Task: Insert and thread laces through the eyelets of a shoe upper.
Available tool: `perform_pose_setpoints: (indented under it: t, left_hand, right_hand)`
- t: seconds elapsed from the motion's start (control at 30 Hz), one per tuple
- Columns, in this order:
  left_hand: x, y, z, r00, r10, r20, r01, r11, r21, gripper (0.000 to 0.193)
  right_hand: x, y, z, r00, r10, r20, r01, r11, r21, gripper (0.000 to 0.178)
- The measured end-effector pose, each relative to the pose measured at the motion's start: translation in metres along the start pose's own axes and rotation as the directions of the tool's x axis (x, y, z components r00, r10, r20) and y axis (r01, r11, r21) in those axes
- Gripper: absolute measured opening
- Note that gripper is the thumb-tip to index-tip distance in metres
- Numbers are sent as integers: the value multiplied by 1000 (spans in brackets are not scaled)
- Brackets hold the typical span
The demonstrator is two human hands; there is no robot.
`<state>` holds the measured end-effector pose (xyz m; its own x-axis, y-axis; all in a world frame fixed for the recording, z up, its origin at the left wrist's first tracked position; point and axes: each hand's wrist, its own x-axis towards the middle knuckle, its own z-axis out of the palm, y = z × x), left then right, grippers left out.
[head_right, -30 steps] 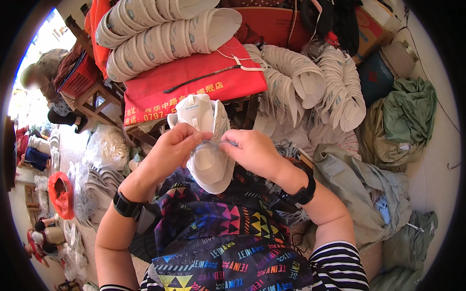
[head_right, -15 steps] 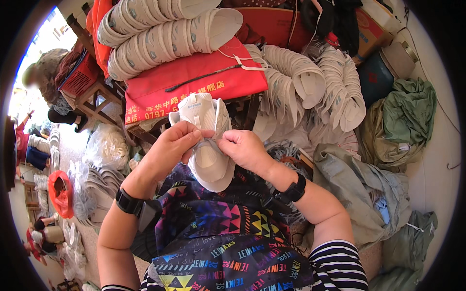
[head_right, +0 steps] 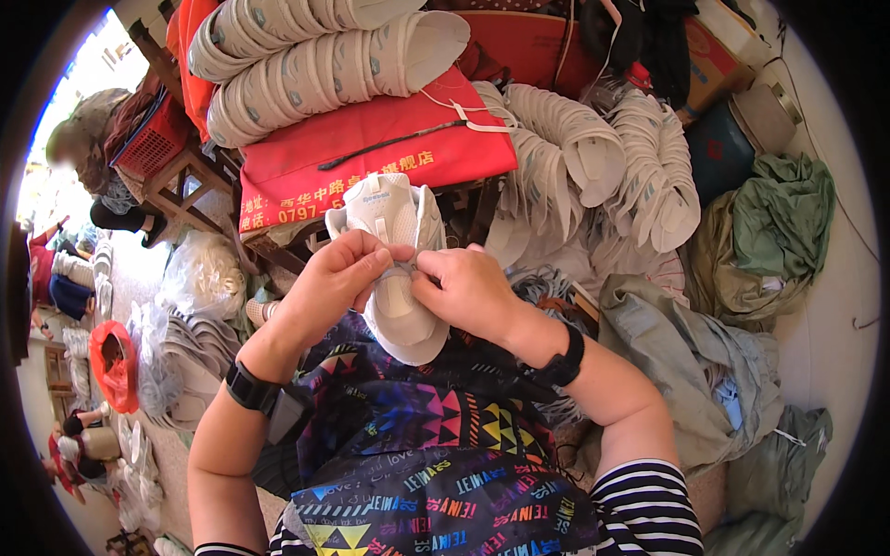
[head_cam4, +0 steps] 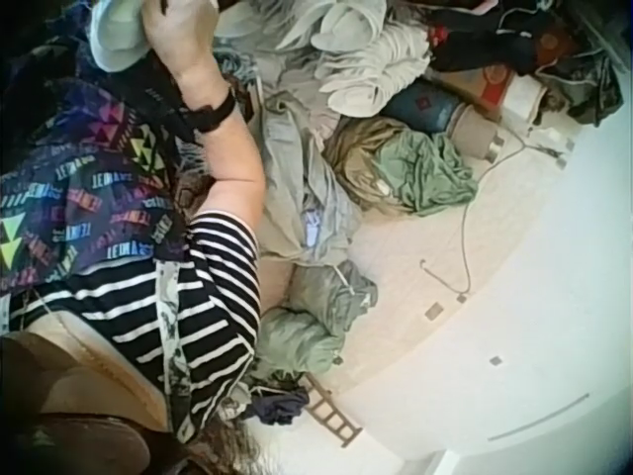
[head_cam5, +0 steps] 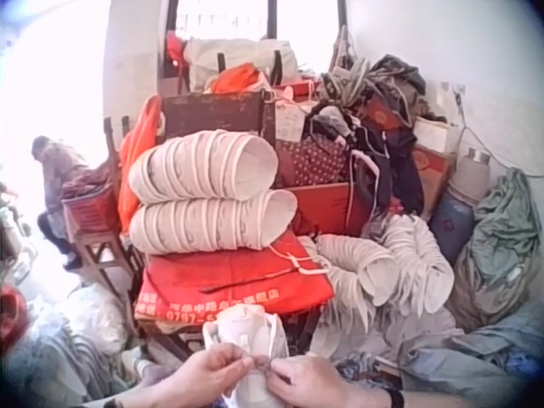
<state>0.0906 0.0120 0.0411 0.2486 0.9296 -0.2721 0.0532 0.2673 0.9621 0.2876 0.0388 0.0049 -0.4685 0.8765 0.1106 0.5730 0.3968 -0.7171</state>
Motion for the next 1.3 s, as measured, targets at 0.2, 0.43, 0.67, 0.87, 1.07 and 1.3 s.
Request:
perform_pose_setpoints:
  t: [0.2, 0.43, 0.67, 0.87, 1.07, 1.3]
  left_hand:
    - [6, -14, -2, 986, 163, -21, -151, 951, 270, 16]
    - [-1, -14, -1, 877, 462, 135, -396, 533, 748, 8]
    - [0, -9, -7, 851, 467, 241, -448, 405, 797, 11]
    - [14, -26, -10, 806, 578, 131, -526, 596, 607, 14]
    - [15, -24, -14, 972, 201, -124, -216, 968, -124, 16]
    - [15, -33, -7, 946, 250, -206, -288, 941, -177, 16]
  right_hand:
    - [19, -11, -23, 832, -538, -135, 441, 789, -428, 34]
    - [52, -5, -47, 811, -398, 429, 513, 837, -192, 39]
    - [56, 12, -38, 798, -487, 354, 558, 819, -131, 38]
    - [56, 16, -36, 807, -500, 315, 551, 829, -95, 33]
    - [59, 12, -37, 806, -437, 400, 497, 866, -54, 23]
    - [45, -2, -19, 945, -226, 237, 263, 955, -137, 12]
